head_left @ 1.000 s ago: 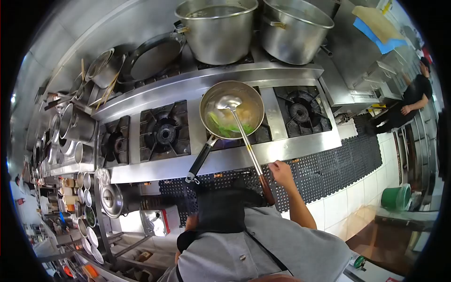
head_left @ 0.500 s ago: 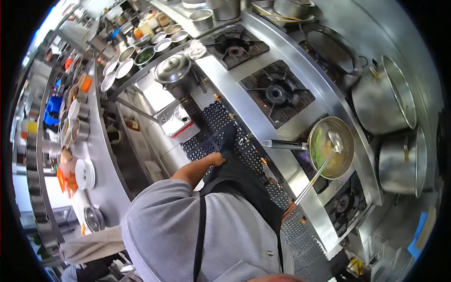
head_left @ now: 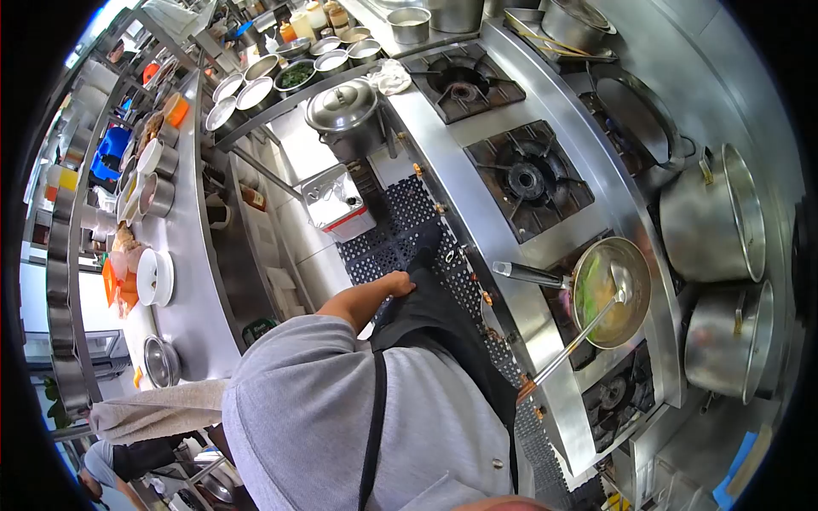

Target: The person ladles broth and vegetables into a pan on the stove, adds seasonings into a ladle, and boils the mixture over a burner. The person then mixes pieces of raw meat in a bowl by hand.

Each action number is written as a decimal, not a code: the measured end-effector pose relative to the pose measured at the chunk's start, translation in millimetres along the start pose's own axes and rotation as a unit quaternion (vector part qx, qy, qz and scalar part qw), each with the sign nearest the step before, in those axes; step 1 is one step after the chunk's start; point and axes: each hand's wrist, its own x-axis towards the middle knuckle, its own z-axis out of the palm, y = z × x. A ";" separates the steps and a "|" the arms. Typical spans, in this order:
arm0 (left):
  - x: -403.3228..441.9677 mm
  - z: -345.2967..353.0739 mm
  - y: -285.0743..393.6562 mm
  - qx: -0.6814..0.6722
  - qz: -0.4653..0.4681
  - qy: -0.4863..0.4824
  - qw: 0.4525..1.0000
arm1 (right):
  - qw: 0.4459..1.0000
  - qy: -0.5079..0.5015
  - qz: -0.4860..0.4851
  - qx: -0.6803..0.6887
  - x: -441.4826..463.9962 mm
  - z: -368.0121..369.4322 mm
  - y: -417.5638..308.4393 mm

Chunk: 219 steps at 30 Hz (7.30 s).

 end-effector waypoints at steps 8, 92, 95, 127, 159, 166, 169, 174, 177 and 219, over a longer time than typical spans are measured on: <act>5.1 2.7 -3.2 -0.042 -0.078 -0.043 0.995 | 0.999 -0.031 -0.019 -0.017 19.9 -1.6 -9.2; -30.8 -60.6 -322.6 -0.310 -0.023 -0.150 0.939 | 0.935 -0.223 -0.194 -0.195 49.8 207.5 -327.5; -26.8 -61.3 -325.1 -0.288 -0.018 -0.148 0.946 | 0.938 -0.222 -0.191 -0.186 46.0 213.7 -322.0; -27.7 -78.3 -317.7 -0.158 -0.049 -0.019 0.986 | 0.918 -0.253 -0.253 -0.173 49.3 239.4 -277.4; -210.2 -561.3 -542.1 -0.313 -0.047 0.662 0.679 | 0.928 -0.362 -0.060 -0.063 103.2 418.1 -703.0; -170.3 -674.3 -709.5 -0.540 0.011 0.666 0.515 | 0.728 -0.327 -0.469 -0.379 116.1 495.4 -713.4; -165.2 -722.5 -762.4 -0.541 0.010 0.691 0.479 | 0.895 -0.431 -0.061 -0.101 114.0 504.2 -772.8; -172.8 -799.6 -857.1 -0.804 0.056 0.563 0.182 | 0.868 -0.323 -0.276 -0.257 33.8 507.3 -869.1; -166.2 -821.8 -902.3 -0.795 -0.028 0.588 0.146 | 0.816 -0.260 -0.395 -0.333 36.4 520.4 -864.8; -176.9 -839.0 -932.1 -0.764 -0.070 0.551 0.329 | 0.858 -0.272 -0.263 -0.347 35.9 522.5 -880.0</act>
